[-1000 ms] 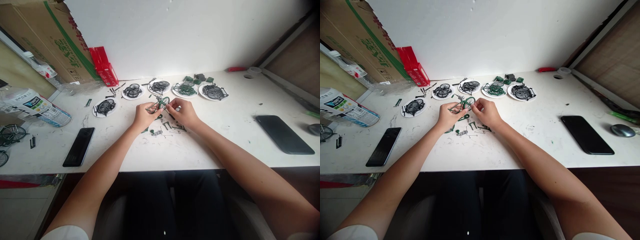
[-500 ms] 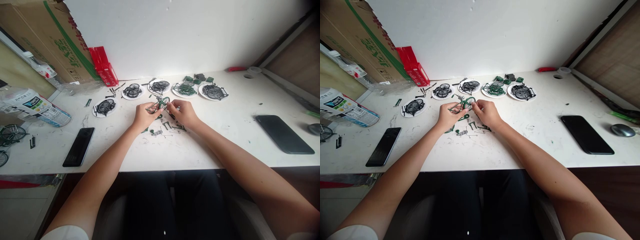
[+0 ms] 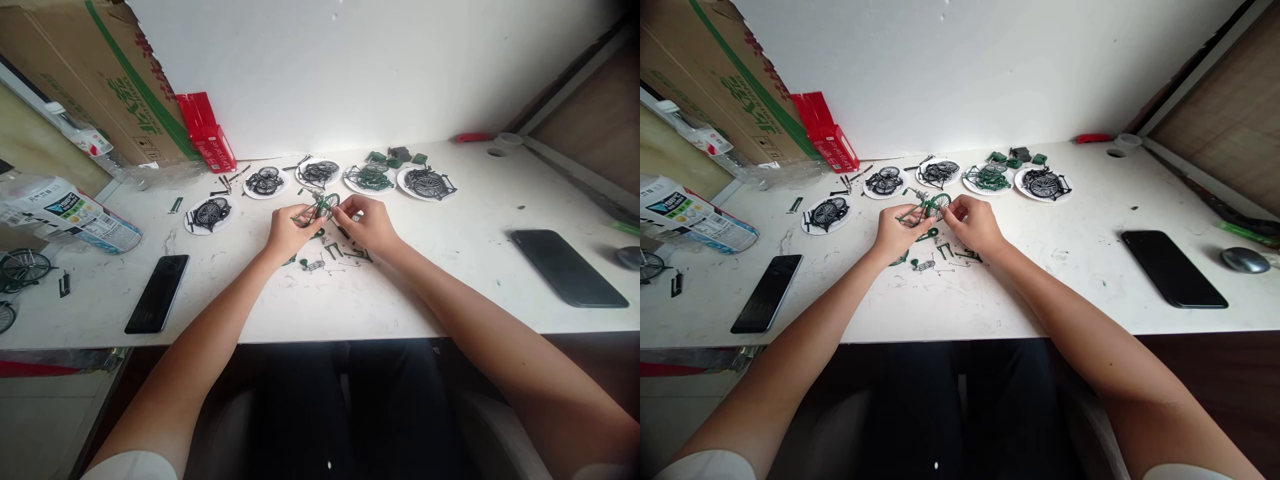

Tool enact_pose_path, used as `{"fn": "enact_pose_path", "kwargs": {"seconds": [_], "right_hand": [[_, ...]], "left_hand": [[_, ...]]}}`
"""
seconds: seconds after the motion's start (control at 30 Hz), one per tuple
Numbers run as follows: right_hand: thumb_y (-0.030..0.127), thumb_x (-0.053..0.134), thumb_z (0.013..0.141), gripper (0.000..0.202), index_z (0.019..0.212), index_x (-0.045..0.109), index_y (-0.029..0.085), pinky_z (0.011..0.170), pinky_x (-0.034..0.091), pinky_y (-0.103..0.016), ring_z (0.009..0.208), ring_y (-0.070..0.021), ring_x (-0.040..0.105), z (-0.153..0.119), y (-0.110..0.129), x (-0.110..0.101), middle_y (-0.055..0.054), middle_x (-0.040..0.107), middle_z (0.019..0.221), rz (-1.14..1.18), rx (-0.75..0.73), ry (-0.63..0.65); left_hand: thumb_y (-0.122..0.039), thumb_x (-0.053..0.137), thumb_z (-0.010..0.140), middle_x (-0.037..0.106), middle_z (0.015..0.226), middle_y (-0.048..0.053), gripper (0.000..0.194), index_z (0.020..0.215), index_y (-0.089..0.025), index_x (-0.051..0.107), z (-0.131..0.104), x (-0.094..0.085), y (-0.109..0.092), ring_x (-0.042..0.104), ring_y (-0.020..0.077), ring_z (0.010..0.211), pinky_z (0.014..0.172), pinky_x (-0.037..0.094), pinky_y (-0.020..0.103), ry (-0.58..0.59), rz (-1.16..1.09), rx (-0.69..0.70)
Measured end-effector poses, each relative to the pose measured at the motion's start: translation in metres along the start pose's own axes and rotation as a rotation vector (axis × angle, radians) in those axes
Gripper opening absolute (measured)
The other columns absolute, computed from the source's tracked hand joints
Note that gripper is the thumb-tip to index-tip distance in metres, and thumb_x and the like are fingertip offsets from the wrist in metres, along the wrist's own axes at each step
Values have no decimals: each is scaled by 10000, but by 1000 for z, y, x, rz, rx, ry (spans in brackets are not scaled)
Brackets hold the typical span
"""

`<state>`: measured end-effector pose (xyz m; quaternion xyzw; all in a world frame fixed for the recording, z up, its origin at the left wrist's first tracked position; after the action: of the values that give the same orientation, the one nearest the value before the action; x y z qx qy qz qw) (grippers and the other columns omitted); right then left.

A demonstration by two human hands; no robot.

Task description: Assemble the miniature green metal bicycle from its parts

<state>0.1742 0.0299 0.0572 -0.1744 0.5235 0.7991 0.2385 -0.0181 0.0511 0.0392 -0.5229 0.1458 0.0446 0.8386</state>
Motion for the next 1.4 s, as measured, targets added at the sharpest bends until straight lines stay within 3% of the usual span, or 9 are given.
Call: {"fn": "enact_pose_path", "kwargs": {"seconds": [0.53,0.97,1.4], "right_hand": [[664,536,1052,567,753,657,197,644,384,-341,615,-174,537,0,-2,3,-60,692,701,-36,27,60],[614,632,1004,471,775,649,202,675,417,-337,662,-183,566,-1,1,2,-51,687,727,-13,12,52],[699,504,1050,593,747,642,208,628,386,-341,584,-167,515,-2,-1,5,-56,697,707,-28,29,109]], "left_hand": [[-372,850,823,807,867,79,231,873,-152,800,0,0,-1,742,194,784,705,599,269,0,34,12],[-403,849,829,791,842,73,254,846,-159,782,0,0,-2,715,181,748,688,587,269,-9,38,26],[-423,842,834,792,846,71,268,853,-162,783,0,0,-2,711,180,747,695,587,269,7,50,26]]}}
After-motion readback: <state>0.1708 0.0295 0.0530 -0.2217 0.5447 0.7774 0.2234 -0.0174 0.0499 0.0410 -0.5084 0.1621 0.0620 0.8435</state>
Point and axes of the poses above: each hand's wrist, its own z-axis towards the middle knuckle, its own x-axis out of the palm, y = z × x, the point moved 5 cm from there along z, towards the middle knuckle
